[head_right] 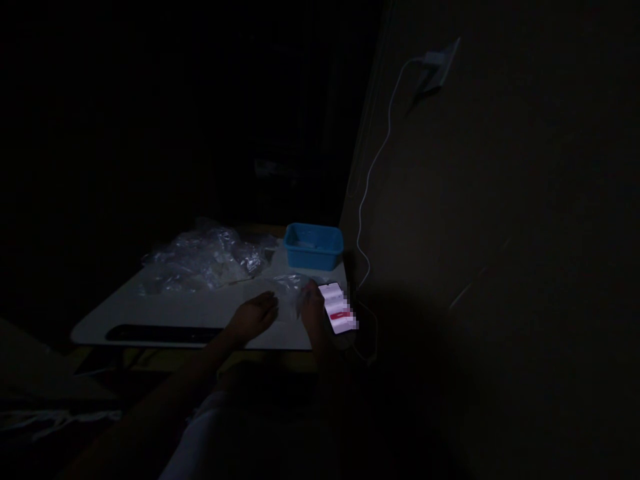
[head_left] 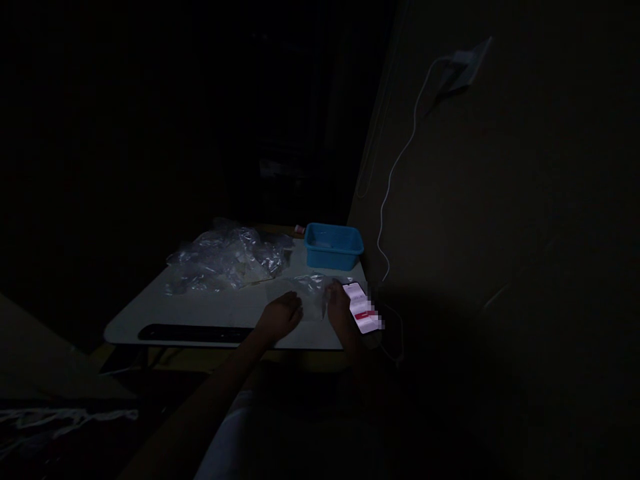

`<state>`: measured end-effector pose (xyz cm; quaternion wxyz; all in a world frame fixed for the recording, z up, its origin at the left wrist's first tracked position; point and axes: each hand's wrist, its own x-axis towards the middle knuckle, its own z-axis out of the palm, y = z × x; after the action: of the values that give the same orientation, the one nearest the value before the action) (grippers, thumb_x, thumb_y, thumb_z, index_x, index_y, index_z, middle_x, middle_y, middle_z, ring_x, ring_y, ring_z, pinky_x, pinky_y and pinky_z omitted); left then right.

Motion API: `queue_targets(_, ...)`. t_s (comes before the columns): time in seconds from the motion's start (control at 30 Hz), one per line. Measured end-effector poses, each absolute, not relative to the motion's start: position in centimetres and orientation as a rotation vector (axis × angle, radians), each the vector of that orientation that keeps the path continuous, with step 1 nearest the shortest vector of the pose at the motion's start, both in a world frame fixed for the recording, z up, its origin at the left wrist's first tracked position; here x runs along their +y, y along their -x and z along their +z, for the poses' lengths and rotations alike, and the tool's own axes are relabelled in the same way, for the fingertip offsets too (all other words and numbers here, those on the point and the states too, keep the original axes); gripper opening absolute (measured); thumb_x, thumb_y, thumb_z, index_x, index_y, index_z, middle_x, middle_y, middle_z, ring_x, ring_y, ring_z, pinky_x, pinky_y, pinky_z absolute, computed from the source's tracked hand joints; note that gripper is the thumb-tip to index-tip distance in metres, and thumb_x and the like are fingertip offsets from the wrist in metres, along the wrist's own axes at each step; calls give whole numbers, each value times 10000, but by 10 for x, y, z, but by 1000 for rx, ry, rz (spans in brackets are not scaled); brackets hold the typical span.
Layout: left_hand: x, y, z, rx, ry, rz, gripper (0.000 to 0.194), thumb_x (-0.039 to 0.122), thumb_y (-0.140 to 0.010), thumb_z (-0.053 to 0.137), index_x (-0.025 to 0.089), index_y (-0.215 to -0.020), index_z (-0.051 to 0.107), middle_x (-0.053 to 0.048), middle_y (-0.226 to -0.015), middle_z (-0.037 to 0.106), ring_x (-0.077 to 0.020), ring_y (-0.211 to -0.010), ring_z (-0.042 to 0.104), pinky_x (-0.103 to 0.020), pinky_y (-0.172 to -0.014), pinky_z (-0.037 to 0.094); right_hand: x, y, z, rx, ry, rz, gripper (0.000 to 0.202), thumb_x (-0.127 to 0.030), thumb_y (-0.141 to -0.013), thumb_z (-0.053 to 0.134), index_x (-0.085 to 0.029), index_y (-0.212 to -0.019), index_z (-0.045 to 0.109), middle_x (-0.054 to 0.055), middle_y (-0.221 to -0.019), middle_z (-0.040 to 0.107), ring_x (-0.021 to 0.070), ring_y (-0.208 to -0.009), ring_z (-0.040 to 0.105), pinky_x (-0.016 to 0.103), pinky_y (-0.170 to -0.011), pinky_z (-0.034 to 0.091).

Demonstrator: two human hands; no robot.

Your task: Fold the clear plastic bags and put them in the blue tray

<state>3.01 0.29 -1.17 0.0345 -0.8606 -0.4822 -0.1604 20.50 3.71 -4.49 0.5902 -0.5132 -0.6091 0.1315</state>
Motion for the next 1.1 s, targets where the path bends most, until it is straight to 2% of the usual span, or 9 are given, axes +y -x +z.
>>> queue_targets(0.13, -20, -40, 4, -1724, 2510, -378, 416, 399, -863, 257, 148, -974, 570, -126, -1032, 581, -228, -970, 530, -326, -708, 457, 38, -205, -43, -1380, 1207, 314, 309, -175, -768, 315, -156, -1025, 487, 68, -839, 585, 167, -770, 556, 317, -698, 447)
queue_targets(0.27, -26, -49, 22, -1836, 2509, -264, 535, 462, -865, 194, 132, -827, 613, -124, -850, 618, -216, -798, 580, -311, -639, 442, 36, -205, -37, -1338, 1244, 255, 261, -196, -778, 309, -167, -971, 482, 75, -867, 566, 162, -786, 533, 291, -691, 431)
queue_targets(0.47, 3, -35, 7, -1544, 2653, -507, 386, 325, -869, 294, 132, -755, 609, -107, -770, 609, -178, -767, 572, -298, -730, 430, 26, -203, -26, -1592, 1410, 29, 165, -159, -719, 383, -185, -770, 538, 49, -774, 581, 169, -753, 514, 267, -671, 382)
queue_targets(0.63, 11, -23, -23, -1398, 2719, -670, 289, 193, -836, 332, 146, -1000, 565, -113, -1035, 580, -180, -970, 529, -323, -854, 419, 22, -199, -19, -1891, 1444, -103, 155, -127, -709, 430, -180, -741, 573, 36, -752, 589, 162, -760, 501, 260, -697, 355)
queue_targets(0.7, 5, -24, -26, -1426, 2663, -667, 315, 163, -806, 356, 125, -1066, 531, -139, -1133, 528, -199, -1050, 487, -344, -888, 404, 20, -198, -15, -2030, 1425, -137, 139, -153, -718, 456, -185, -759, 585, 38, -782, 586, 171, -807, 488, 272, -738, 346)
queue_targets(0.77, -3, -27, -23, -1474, 2621, -609, 314, 159, -790, 369, 118, -1055, 532, -150, -1134, 522, -214, -1054, 480, -355, -884, 402, 17, -196, -11, -2130, 1407, -171, 160, -202, -720, 495, -196, -849, 591, 44, -874, 577, 188, -885, 463, 295, -788, 330)
queue_targets(0.9, -17, -35, -7, -1572, 2608, -458, 245, 245, -814, 370, 161, -902, 583, -104, -940, 602, -208, -878, 549, -345, -768, 436, 16, -194, -8, -2170, 1485, -197, 299, -212, -726, 518, -212, -1023, 542, 57, -1023, 535, 206, -982, 415, 328, -843, 301)
queue_targets(1.0, -13, -37, 2, -1621, 2598, -461, 312, 300, -851, 319, 163, -835, 598, -83, -819, 615, -178, -756, 565, -306, -694, 438, 19, -195, -11, -2126, 1566, -195, 285, -158, -740, 490, -198, -1017, 541, 66, -1009, 540, 204, -980, 419, 320, -831, 305)
queue_targets(1.1, 0, -35, 3, -1560, 2586, -517, 380, 294, -869, 284, 134, -758, 610, -97, -759, 602, -170, -717, 558, -295, -690, 430, 22, -196, -15, -2116, 1576, -172, 262, -143, -756, 470, -196, -1001, 547, 59, -975, 559, 200, -941, 444, 310, -804, 312)
